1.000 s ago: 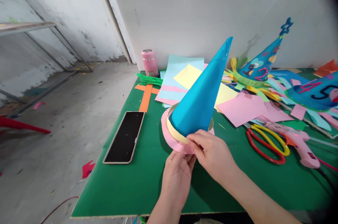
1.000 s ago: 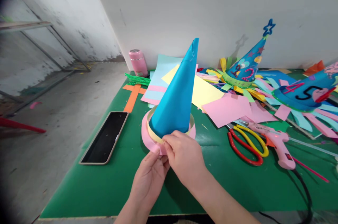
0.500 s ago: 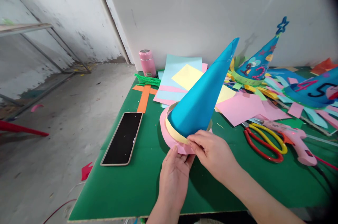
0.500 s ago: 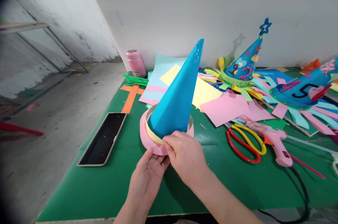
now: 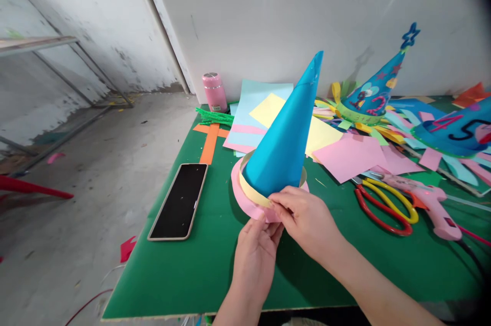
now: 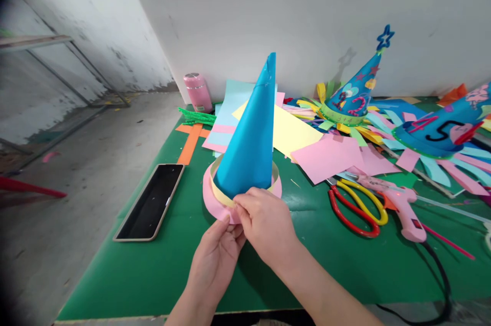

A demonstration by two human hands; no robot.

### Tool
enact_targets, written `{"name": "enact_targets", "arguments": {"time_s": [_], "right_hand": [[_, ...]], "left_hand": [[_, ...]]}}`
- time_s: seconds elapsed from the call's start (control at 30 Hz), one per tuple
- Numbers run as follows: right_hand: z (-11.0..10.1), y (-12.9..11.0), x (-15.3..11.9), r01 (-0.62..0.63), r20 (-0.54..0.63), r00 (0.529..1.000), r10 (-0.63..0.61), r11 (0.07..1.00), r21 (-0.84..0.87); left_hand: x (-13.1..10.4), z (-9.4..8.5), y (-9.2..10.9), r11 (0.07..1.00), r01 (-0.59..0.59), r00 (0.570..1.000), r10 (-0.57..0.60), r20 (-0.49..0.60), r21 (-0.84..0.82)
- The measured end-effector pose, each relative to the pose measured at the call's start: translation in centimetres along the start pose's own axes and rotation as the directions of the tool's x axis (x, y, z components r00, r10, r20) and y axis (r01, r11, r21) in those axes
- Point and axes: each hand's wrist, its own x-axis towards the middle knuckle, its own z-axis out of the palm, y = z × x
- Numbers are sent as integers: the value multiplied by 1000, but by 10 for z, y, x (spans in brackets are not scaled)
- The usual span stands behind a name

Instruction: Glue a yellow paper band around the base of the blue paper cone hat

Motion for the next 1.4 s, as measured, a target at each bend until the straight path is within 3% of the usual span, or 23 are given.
{"name": "enact_targets", "arguments": {"time_s": [0.43,0.73,1.4], "right_hand": [[2,-5,3,0,19,1000,0,1000,1],[-6,0,1,5,42,999,-3,999,-33],[-8,3,-2,14,32,999,-12,998,-57]], "left_hand": [[-1,3,0,997,51,999,-50,-2,50],[0,3,0,1000,-21,1000,21,5,-5],[0,1,0,998,-54,999,54,3,-27]]}}
